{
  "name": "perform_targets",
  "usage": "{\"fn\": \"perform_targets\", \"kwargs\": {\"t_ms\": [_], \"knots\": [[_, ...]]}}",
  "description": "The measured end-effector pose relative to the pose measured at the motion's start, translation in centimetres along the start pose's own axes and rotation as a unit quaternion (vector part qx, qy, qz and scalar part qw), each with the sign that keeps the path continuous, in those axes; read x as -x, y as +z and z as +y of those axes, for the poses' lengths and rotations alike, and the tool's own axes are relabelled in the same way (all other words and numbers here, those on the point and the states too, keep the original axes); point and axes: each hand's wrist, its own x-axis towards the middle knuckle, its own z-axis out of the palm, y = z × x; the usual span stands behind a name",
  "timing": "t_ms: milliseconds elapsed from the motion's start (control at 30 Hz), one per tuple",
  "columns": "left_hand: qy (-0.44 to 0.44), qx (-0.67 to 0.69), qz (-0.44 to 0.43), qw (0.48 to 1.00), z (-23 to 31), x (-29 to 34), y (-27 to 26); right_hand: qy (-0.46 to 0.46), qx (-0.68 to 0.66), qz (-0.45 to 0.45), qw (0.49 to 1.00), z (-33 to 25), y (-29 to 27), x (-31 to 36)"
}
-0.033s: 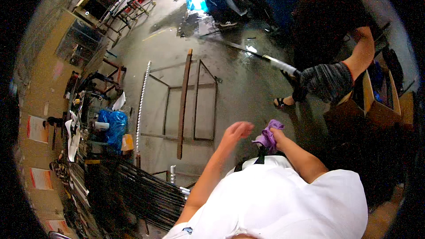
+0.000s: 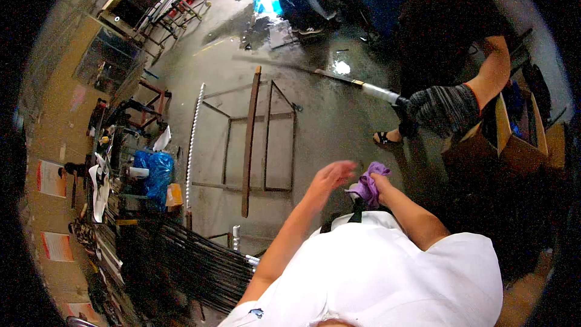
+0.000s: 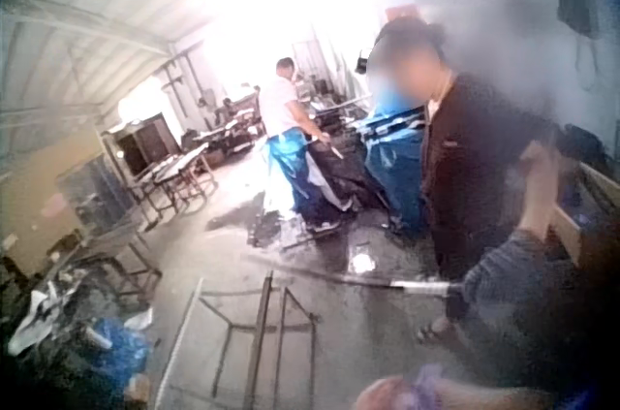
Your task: Wiping long black rods with a purple cloth and then a blue cloth, and bundling them together with a white strap
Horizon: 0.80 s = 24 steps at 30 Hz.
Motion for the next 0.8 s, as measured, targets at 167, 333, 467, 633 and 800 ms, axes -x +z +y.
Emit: {"fn": "perform_targets", "kwargs": {"t_ms": [167,333,467,633,800], "knots": [[0.108,0.232,-0.053,0.965,0.4,-6.2,7.2,-0.066,-0.041,-0.005,0.997,-0.7,-2.6,-0.4],[0.166,0.441,0.013,0.882,4.0,-10.0,10.2,-0.052,-0.087,-0.023,0.995,0.1,-8.3,-4.2],[0.185,0.498,0.042,0.846,6.2,-9.4,7.8,-0.041,-0.063,-0.033,0.997,-0.3,-8.0,-3.7],[0.350,0.390,0.108,0.845,7.3,-6.2,2.0,-0.020,0.014,-0.071,0.997,-3.6,0.4,0.5],[0.251,0.079,0.411,0.873,7.3,0.3,-2.7,-0.038,0.066,-0.217,0.973,-7.5,10.2,1.4]]}}
